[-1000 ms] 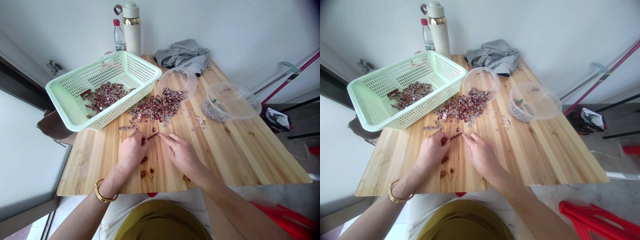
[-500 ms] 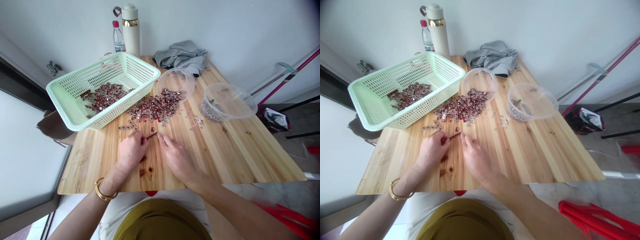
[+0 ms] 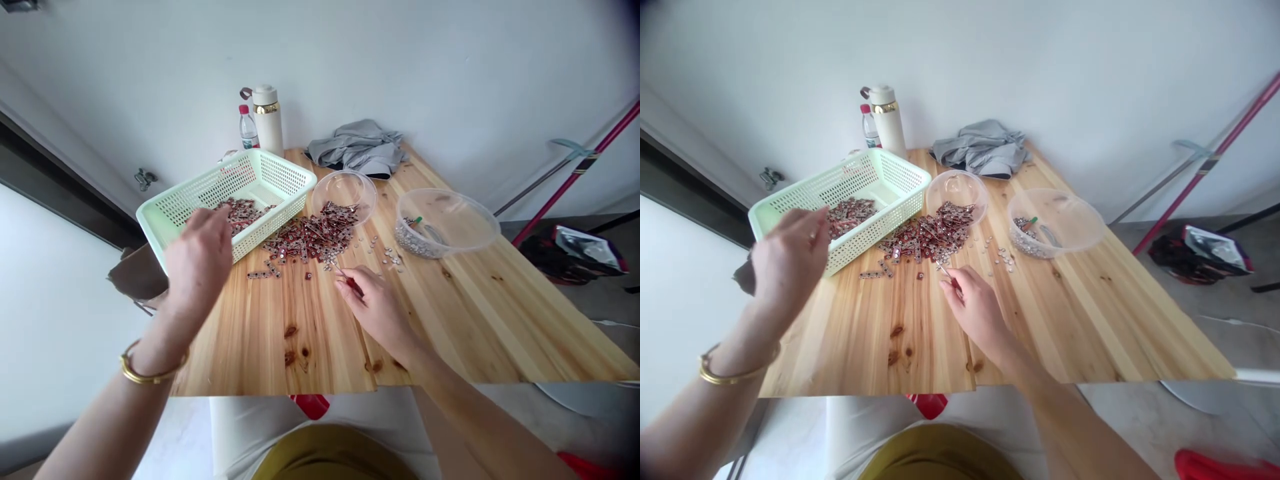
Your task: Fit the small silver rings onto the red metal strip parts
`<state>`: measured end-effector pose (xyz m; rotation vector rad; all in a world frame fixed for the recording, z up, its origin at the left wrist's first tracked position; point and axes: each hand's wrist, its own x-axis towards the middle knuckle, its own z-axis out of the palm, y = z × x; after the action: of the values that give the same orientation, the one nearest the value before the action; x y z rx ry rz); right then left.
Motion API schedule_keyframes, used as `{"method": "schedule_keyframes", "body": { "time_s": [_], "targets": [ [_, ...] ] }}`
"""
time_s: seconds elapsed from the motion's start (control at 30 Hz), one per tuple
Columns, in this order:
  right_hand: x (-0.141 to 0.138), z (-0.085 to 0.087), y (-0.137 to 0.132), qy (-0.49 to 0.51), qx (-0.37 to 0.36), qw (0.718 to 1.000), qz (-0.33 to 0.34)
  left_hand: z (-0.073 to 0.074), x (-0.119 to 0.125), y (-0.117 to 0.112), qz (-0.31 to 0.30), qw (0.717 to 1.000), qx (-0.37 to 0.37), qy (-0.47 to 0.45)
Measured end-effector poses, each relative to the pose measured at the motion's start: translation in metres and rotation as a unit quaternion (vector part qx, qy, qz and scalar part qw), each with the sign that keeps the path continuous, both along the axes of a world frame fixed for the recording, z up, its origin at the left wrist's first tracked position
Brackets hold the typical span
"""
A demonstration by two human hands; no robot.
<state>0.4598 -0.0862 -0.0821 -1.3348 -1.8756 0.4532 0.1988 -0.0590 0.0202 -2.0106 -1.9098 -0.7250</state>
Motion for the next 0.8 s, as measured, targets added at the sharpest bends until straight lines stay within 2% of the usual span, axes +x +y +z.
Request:
{"method": "schedule_keyframes", "body": {
  "time_s": [0.03, 0.1, 0.13, 0.2, 0.27, 0.4, 0.53, 0.67, 0.8],
  "targets": [
    [0.0, -0.002, 0.005, 0.001, -0.005, 1.0, 0.005, -0.008, 0.008, 0.0, -0.043, 0.999, -0.033, -0.01],
    [0.002, -0.007, 0.019, -0.013, -0.01, 1.0, 0.012, -0.033, 0.032, -0.003, -0.129, 0.981, -0.145, -0.02],
    [0.004, -0.009, 0.026, -0.027, -0.01, 1.0, 0.013, -0.047, 0.044, -0.005, -0.143, 0.97, -0.196, -0.022],
    [0.007, -0.012, 0.038, -0.06, -0.011, 0.998, 0.017, -0.07, 0.067, -0.007, -0.103, 0.962, -0.253, -0.026],
    [0.008, -0.012, 0.048, -0.095, -0.019, 0.995, 0.016, -0.085, 0.08, -0.005, -0.069, 0.957, -0.282, -0.025],
    [0.004, -0.008, 0.055, -0.165, -0.045, 0.985, 0.007, -0.091, 0.083, 0.006, -0.053, 0.947, -0.311, -0.061],
    [0.001, -0.007, 0.059, -0.193, -0.053, 0.98, 0.026, -0.091, 0.079, 0.012, -0.084, 0.938, -0.323, -0.097],
    [-0.001, -0.01, 0.056, -0.211, -0.045, 0.975, 0.048, -0.093, 0.079, 0.005, -0.108, 0.944, -0.295, -0.099],
    [0.002, -0.015, 0.044, -0.21, -0.002, 0.974, 0.087, -0.092, 0.077, -0.006, -0.125, 0.948, -0.279, -0.093]
  ]
}}
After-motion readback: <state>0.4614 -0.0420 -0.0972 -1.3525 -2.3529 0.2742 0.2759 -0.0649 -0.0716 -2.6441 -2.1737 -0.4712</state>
